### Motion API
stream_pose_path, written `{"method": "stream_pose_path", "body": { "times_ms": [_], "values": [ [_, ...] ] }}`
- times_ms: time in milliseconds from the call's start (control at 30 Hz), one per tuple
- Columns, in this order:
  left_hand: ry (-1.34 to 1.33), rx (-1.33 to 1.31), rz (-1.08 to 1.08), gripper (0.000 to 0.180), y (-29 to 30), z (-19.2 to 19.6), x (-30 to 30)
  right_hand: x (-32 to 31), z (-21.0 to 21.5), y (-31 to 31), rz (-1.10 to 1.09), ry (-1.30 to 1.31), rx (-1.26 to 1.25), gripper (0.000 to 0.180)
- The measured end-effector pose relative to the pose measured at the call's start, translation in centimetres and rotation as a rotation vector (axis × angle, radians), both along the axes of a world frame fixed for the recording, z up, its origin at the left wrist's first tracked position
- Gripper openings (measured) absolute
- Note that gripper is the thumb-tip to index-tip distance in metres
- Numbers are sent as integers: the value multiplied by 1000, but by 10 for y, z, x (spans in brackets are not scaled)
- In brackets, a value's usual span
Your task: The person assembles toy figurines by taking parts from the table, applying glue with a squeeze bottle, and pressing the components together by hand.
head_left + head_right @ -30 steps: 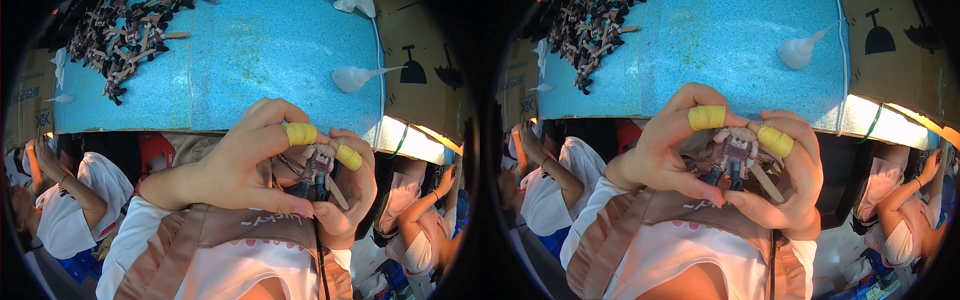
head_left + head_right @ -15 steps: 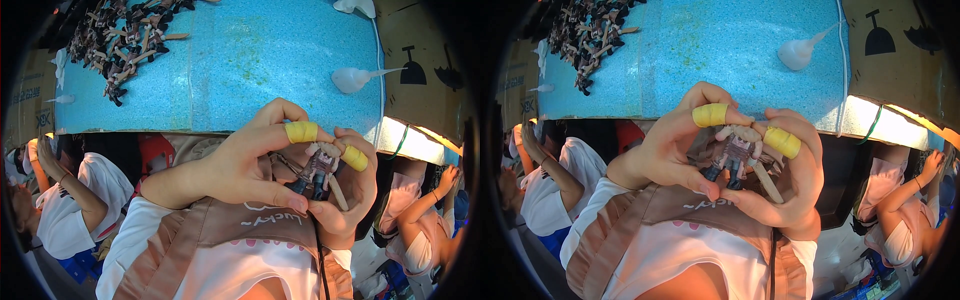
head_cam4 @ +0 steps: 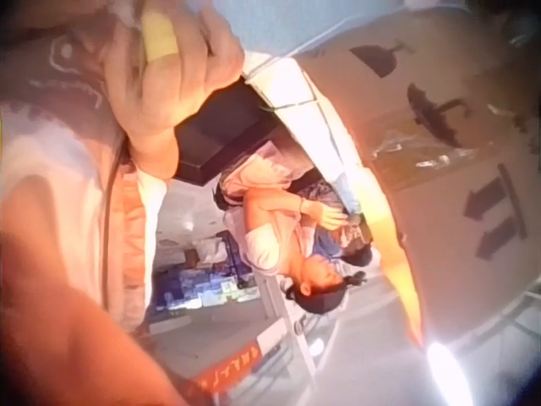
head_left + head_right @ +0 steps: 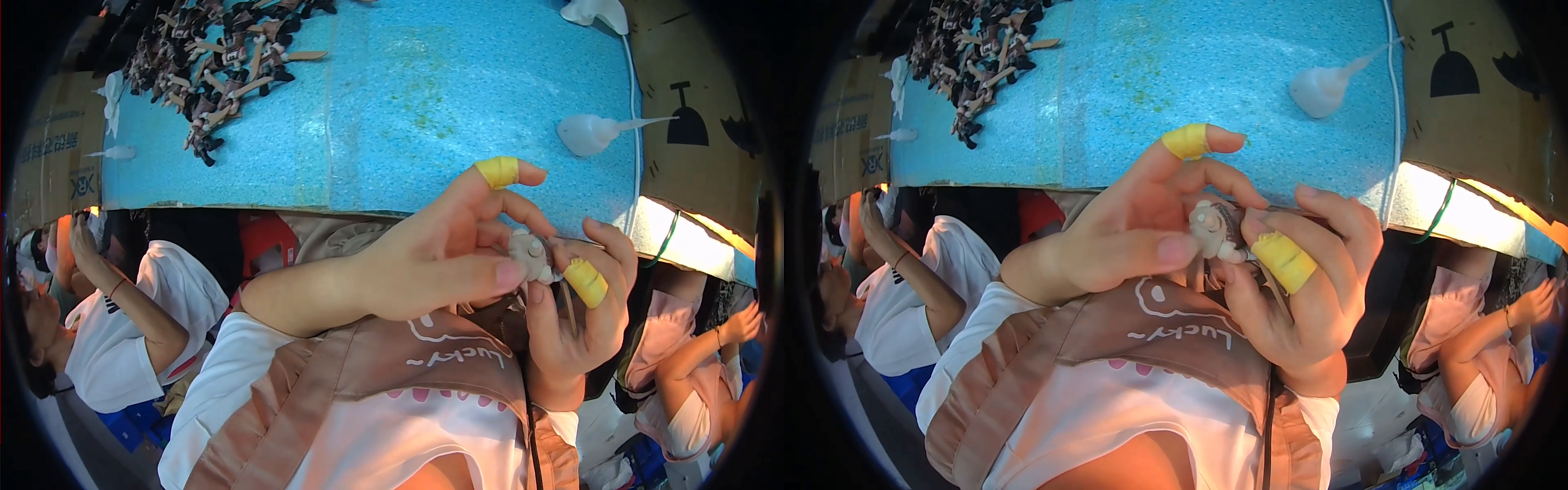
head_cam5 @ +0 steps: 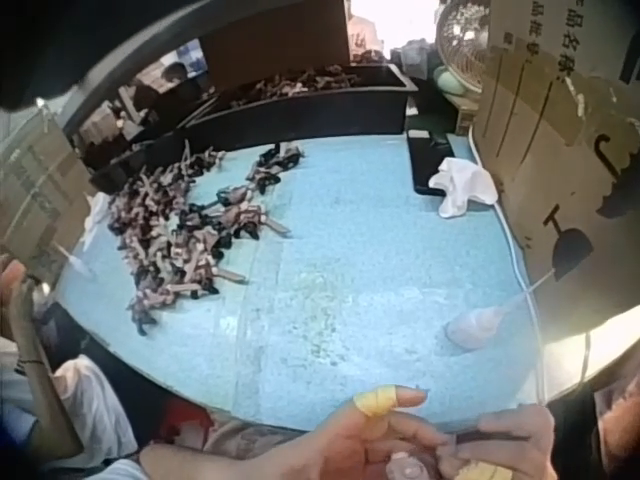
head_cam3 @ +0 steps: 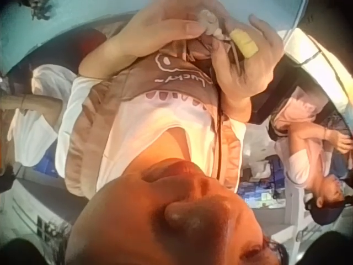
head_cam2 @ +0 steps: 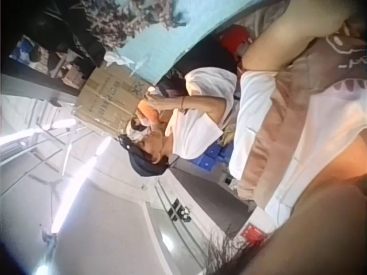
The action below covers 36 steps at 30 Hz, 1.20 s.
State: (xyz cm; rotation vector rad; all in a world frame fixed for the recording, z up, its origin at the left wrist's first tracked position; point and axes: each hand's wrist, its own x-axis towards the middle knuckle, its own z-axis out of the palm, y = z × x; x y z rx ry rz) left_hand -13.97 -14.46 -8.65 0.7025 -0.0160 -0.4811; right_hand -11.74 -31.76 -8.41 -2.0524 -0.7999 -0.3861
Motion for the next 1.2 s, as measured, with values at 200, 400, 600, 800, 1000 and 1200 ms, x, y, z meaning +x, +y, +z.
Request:
{"method": "stream_pose_path", "body": {
  "times_ms": [200, 400, 600, 800, 1000, 1200],
  "values": [
    [37, 72, -4, 64, 3, -2, 2, -1, 4, 5, -19, -107, -145, 27],
    [45, 36, -26, 63, 5, 0, 4, -2, 13, 3, 35, -102, -240, 24],
    [31, 77, 55, 61, 6, -5, 1, 2, 1, 6, 47, -120, -210, 33],
    [-56, 549, -2, 52, 49, 9, 30, 17, -9, -1, -42, 177, 124, 65],
    [-485, 751, 466, 31, 154, 71, 151, 40, -15, 3, -67, 30, -204, 51],
    [-567, 1157, 810, 62, 184, 86, 128, 52, -14, 12, -35, 8, -287, 50]
  ]
}}
